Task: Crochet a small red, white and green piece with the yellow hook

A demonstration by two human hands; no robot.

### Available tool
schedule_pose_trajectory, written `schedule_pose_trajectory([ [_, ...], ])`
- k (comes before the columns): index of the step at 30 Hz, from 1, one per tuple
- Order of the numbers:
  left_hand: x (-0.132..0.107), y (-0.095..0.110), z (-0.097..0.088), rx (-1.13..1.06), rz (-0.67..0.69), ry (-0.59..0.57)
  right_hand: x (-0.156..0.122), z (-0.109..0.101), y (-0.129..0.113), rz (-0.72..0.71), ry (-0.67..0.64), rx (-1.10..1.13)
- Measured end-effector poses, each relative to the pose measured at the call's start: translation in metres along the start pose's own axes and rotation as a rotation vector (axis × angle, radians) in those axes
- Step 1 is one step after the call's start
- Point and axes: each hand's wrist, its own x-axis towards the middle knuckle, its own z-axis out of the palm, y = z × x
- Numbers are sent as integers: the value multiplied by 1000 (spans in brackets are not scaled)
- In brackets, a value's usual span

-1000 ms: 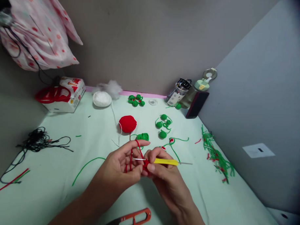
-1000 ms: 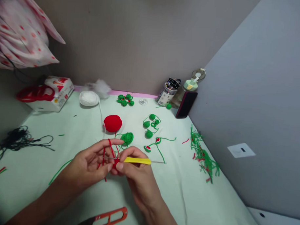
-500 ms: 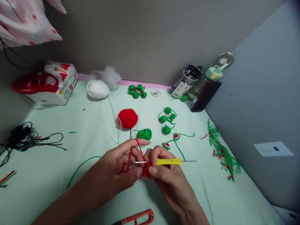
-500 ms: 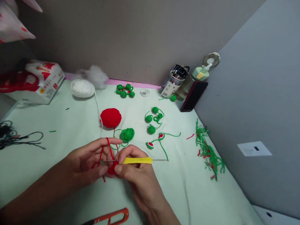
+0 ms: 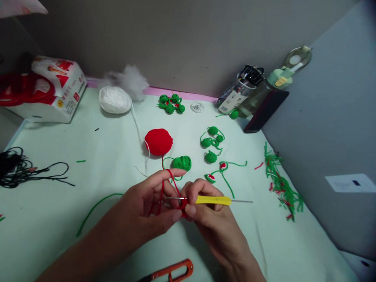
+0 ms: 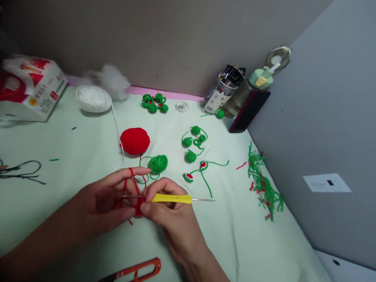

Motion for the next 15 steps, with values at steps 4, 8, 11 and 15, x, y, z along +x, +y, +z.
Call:
schedule_pose_trajectory([
  [4, 1, -2, 1, -19, 3, 18, 1, -1, 1, 18, 13, -12],
  [8, 2, -1, 1, -71, 6, -28, 2, -1, 0, 93, -11, 47],
  [11, 1, -1, 0, -66, 37, -109, 3, -1, -1, 124, -38, 91],
  [15, -1, -4, -4, -31, 15, -126, 3, -1, 0, 187, -84, 127],
])
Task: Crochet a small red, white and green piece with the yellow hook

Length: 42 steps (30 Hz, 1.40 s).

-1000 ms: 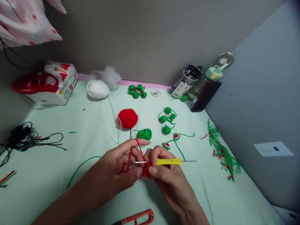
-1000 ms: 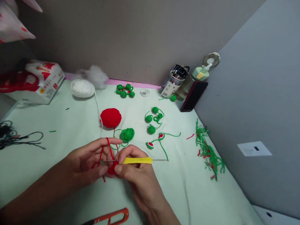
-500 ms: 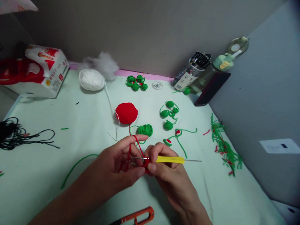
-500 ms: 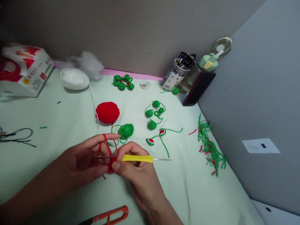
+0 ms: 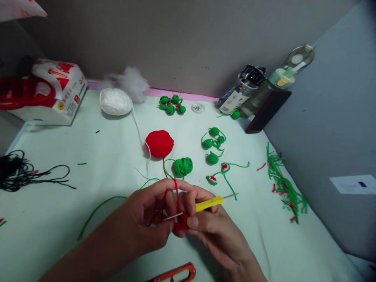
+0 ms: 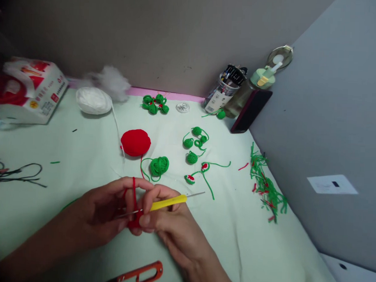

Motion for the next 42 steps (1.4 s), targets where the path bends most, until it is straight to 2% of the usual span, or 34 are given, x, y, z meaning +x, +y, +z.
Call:
schedule_pose_trajectory([
  [9, -9, 11, 2, 52, -7, -84, -1, -2, 1, 107, -125, 69],
  [15, -6, 7, -5, -49, 41, -177, -1, -2, 5, 83, -173, 104],
  [18, -2, 1, -9, -106, 132, -236, -3, 0, 4, 6, -155, 95],
  [21, -1, 2, -8, -107, 177, -138, -8, 7, 2, -174, -101, 61],
  [24, -7, 6, 2, -53, 217, -46, -16, 15, 1, -310, -79, 20],
  [34, -45, 18, 53, -99, 417, 69, -56, 43, -4, -509, -152, -103],
  [39, -59, 14, 76, -110, 499, 182, -68, 48, 0, -641, -104, -169],
  [42, -64, 9, 85, -80, 498, 204, -71, 45, 4, -783, -48, -299],
])
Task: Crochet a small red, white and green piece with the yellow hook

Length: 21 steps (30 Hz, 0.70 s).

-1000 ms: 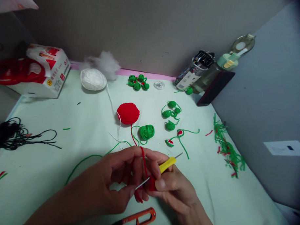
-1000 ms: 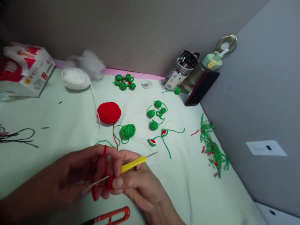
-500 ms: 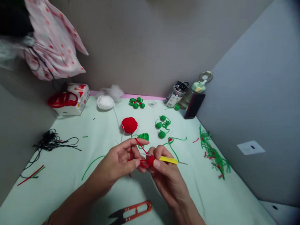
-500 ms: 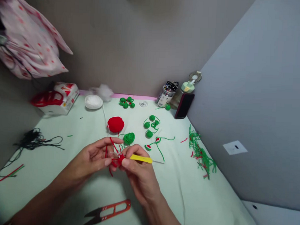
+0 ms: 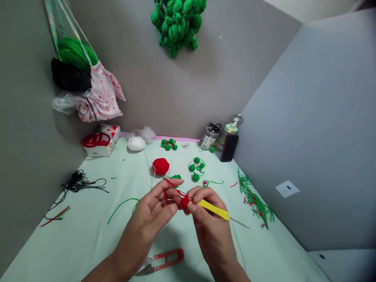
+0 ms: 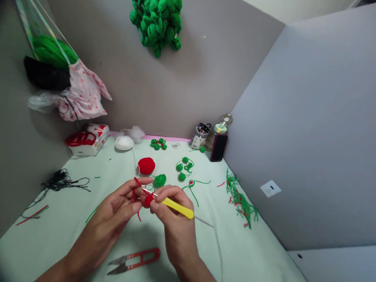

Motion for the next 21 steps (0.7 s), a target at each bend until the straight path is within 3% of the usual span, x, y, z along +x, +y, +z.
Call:
schedule_pose_trajectory([
  [5, -2, -4, 8, -38, -34, 97, -5, 0, 3, -348, 0, -371],
  [9, -1, -7, 10, -154, -83, 174, -6, 0, 3, -511, -77, -599],
  [15, 0, -2, 0, -211, -121, 170, -5, -6, -1, -469, -203, -737],
  [21, 6, -1, -9, -149, -96, 180, 8, -10, 11, -299, -99, -477],
])
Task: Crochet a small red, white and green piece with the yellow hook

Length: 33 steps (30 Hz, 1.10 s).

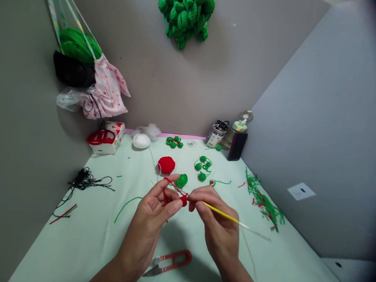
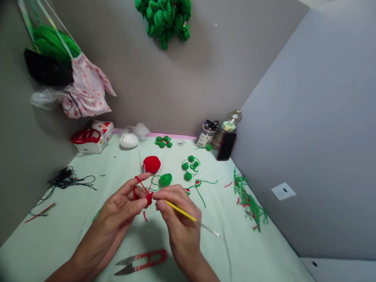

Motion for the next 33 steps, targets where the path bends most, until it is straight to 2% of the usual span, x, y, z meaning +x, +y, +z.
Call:
schedule_pose_trajectory([
  [3, 4, -1, -3, 48, 15, 2, 8, 1, 5, 187, -19, 233],
  [5, 6, -2, -4, 69, 19, 11, 11, 2, 5, 237, -40, 189],
  [7, 9, -4, -6, 66, 12, 15, 9, 2, 5, 113, -42, -60],
  [10, 13, -8, -9, 7, -63, 25, 0, 6, 10, -210, -22, -499],
  [12, 15, -10, -10, -45, -137, 34, -4, 9, 13, -326, 12, -606],
  [13, 17, -10, -11, -71, -167, 35, -4, 10, 15, -333, 26, -576],
  [15, 19, -10, -11, -111, -204, 13, -2, 11, 17, -246, 26, -399],
  [20, 22, -4, -12, -110, -245, -37, 14, 4, 16, 166, 11, 138],
  [23, 23, 2, -14, -76, -254, -19, 17, -1, 13, 285, -3, 243],
  [25, 23, 3, -15, -33, -243, -16, 15, -3, 9, 226, -11, 146],
  [30, 22, -3, -14, 53, -109, 13, 1, -4, 8, -131, -158, -330],
  [33, 22, -9, -13, -32, -157, 14, -5, -2, 16, -156, -148, -433],
])
